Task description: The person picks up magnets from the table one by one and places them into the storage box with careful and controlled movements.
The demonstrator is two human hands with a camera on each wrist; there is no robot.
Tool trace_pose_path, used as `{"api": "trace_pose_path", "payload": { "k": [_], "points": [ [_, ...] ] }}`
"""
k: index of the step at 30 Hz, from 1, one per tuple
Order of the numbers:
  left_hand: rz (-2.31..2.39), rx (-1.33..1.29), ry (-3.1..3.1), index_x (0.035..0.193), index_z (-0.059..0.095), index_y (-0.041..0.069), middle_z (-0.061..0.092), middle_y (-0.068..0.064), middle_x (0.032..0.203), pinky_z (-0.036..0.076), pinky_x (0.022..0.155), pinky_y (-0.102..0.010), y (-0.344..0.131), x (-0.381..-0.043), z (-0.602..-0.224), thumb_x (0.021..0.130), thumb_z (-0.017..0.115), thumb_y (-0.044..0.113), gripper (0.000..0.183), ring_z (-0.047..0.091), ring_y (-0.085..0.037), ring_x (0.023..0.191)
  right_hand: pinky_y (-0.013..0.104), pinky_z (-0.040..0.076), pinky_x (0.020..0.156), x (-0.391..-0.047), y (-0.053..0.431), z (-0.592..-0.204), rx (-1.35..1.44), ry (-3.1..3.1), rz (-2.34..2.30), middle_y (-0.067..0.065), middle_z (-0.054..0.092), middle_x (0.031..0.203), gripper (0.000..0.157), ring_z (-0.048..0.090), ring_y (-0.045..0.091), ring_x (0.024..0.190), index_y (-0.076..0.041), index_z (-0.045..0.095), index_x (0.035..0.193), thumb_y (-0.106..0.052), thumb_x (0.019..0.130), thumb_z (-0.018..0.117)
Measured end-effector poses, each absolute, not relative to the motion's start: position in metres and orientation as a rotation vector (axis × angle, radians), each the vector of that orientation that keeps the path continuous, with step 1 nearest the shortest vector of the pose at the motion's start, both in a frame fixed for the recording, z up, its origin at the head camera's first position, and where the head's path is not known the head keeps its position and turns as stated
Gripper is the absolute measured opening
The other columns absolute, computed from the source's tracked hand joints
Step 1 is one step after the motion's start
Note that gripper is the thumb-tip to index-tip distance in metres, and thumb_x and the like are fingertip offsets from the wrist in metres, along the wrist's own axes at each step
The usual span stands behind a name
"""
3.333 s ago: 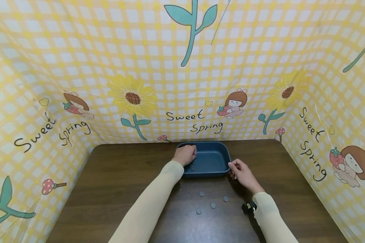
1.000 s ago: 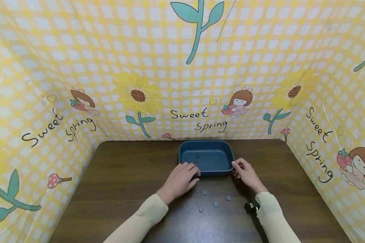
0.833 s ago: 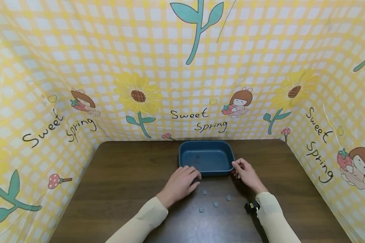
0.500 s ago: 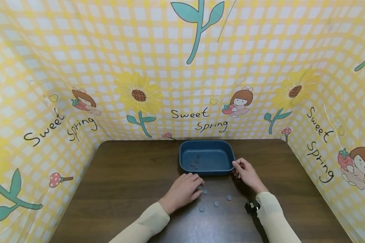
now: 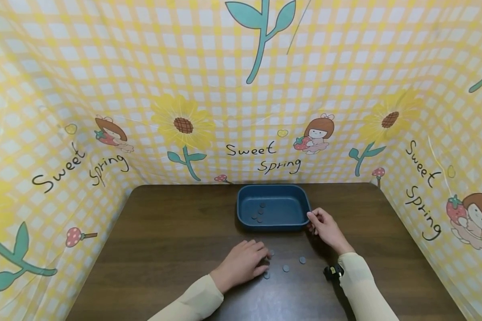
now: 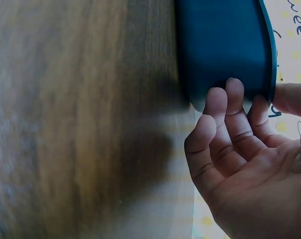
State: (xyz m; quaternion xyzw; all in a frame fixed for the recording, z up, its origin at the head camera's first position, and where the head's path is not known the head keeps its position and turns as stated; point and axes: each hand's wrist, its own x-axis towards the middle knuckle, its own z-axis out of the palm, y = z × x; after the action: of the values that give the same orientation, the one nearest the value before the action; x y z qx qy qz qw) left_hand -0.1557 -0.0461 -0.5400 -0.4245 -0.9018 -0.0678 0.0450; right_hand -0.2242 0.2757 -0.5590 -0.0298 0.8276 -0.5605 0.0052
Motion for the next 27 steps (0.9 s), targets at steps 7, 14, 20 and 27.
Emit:
{"api": "trace_pose_path", "payload": {
  "k": [7,14,20,27],
  "points": [
    [-0.168,-1.316,-2.795,0.117,0.075,0.028,0.069,0.011,0.115,0.054,0.094,-0.035,-0.046,-0.15,-0.545,0.102,0.074,0.042,0.02,0.065,-0.011,0.107,0.03,0.054,0.062,-0.224,0.276,-0.558,-0.106,2.586,-1.762,0.019,0.068,0.087,0.026,0.061,0.021,0.068,0.001,0.059,0.103,-0.022,0.114,0.056],
    [-0.125,-1.33,-2.82,0.115,0.076,0.029,0.07,0.01,0.115,0.056,0.101,-0.047,-0.043,-0.145,-0.545,0.102,0.075,0.042,0.019,0.067,-0.013,0.111,0.031,0.054,0.061,-0.224,0.276,-0.557,-0.108,2.598,-1.76,0.018,0.068,0.086,0.027,0.061,0.021,0.067,0.002,0.059,0.102,-0.022,0.114,0.056],
    [-0.12,-1.321,-2.829,0.113,0.076,0.03,0.071,0.012,0.115,0.056,0.102,-0.046,-0.042,-0.143,-0.548,0.101,0.076,0.041,0.016,0.067,-0.012,0.111,0.034,0.055,0.062,-0.223,0.274,-0.554,-0.102,2.587,-1.76,0.027,0.068,0.09,0.026,0.063,0.029,0.069,0.005,0.059,0.104,-0.018,0.115,0.054],
    [-0.103,-1.314,-2.804,0.107,0.075,0.031,0.07,0.013,0.109,0.057,0.096,-0.041,-0.042,-0.14,-0.548,0.099,0.079,0.041,0.013,0.067,-0.01,0.105,0.039,0.057,0.065,-0.209,0.265,-0.523,-0.133,2.569,-1.741,0.036,0.065,0.093,0.024,0.064,0.039,0.073,0.009,0.058,0.103,-0.012,0.114,0.053]
  ]
}}
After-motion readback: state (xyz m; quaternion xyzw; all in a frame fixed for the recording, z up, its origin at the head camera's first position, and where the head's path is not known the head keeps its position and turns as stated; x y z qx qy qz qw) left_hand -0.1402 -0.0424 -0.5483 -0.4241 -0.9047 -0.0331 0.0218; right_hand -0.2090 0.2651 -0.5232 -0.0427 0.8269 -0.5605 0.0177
